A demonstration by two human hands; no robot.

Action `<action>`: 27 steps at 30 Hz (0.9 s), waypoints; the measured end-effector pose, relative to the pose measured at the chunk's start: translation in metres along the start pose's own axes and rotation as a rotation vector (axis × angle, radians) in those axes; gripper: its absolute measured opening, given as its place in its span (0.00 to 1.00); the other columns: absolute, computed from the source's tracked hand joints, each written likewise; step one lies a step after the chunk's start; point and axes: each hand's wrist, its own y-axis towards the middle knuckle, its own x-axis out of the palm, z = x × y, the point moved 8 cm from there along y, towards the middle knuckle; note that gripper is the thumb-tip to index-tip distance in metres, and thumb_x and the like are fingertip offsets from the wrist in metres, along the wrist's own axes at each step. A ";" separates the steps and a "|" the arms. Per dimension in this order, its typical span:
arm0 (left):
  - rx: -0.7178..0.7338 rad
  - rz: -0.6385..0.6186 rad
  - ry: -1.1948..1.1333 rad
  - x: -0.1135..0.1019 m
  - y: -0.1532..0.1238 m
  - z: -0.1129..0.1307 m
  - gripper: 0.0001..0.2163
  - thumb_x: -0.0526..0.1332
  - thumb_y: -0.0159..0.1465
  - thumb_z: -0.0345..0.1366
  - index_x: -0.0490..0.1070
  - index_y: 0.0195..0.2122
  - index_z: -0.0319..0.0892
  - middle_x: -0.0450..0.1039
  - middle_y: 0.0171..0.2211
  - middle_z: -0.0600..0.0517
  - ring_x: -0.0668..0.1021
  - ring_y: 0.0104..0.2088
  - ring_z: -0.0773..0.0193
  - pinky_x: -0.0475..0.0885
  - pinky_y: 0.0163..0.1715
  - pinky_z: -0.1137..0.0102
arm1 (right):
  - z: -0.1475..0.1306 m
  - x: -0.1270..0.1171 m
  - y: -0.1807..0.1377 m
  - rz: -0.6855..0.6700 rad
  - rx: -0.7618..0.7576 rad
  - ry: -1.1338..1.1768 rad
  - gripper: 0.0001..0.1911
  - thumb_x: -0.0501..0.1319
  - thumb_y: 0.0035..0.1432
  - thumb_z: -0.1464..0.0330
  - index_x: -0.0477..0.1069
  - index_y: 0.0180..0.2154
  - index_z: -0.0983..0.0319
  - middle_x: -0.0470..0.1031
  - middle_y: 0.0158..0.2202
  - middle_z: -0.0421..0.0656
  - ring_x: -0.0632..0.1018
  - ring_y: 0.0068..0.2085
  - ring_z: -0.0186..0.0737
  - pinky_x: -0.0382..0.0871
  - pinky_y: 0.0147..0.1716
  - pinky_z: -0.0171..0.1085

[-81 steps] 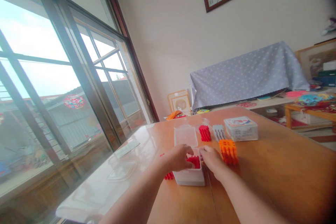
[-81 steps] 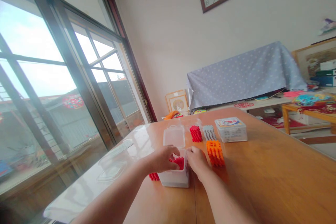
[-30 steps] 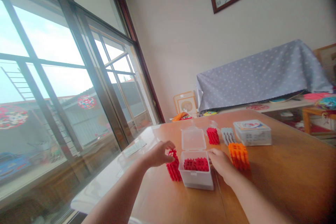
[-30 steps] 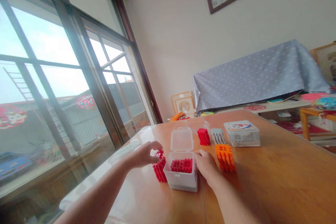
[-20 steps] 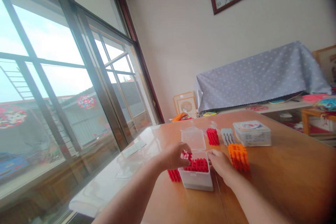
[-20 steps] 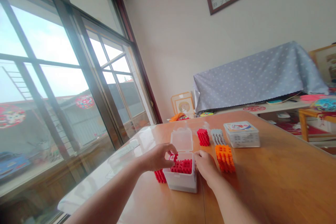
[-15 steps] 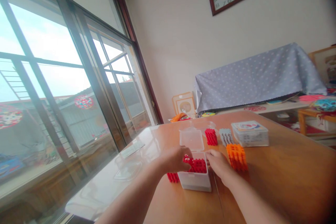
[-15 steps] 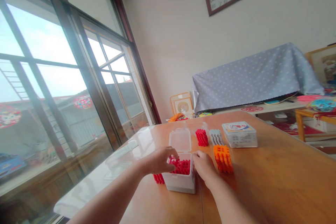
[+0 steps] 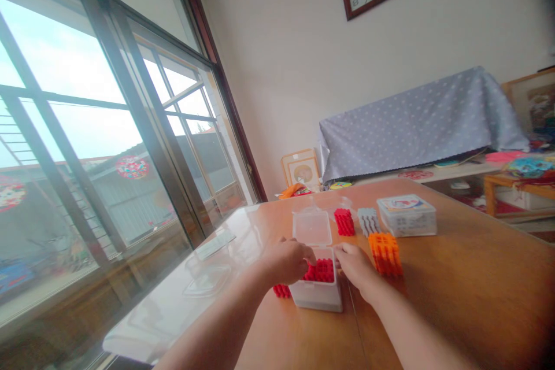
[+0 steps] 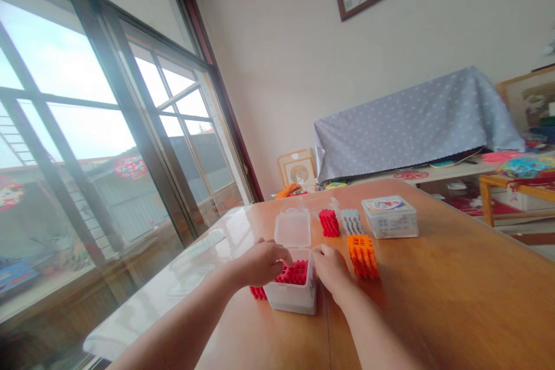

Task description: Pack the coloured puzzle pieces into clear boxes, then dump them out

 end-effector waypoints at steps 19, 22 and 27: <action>-0.163 0.466 -0.222 -0.016 -0.058 -0.031 0.13 0.53 0.67 0.34 0.73 0.48 0.48 0.77 0.49 0.49 0.74 0.52 0.54 0.65 0.54 0.58 | 0.008 0.000 0.002 0.001 0.006 0.014 0.15 0.55 0.56 0.55 0.73 0.32 0.59 0.77 0.26 0.41 0.76 0.29 0.40 0.65 0.27 0.34; -0.287 0.677 -0.342 -0.006 -0.090 -0.060 0.13 0.52 0.69 0.39 0.71 0.50 0.46 0.75 0.50 0.46 0.74 0.53 0.55 0.67 0.54 0.59 | 0.010 0.000 0.004 0.014 0.005 -0.031 0.16 0.54 0.57 0.55 0.73 0.32 0.59 0.77 0.26 0.42 0.77 0.29 0.41 0.66 0.28 0.34; -0.542 0.854 -0.597 0.036 -0.128 -0.109 0.14 0.50 0.69 0.45 0.69 0.47 0.44 0.76 0.48 0.45 0.76 0.51 0.53 0.70 0.52 0.58 | 0.017 0.004 0.007 0.008 -0.006 -0.103 0.17 0.55 0.57 0.53 0.71 0.29 0.58 0.76 0.25 0.42 0.76 0.30 0.42 0.66 0.30 0.35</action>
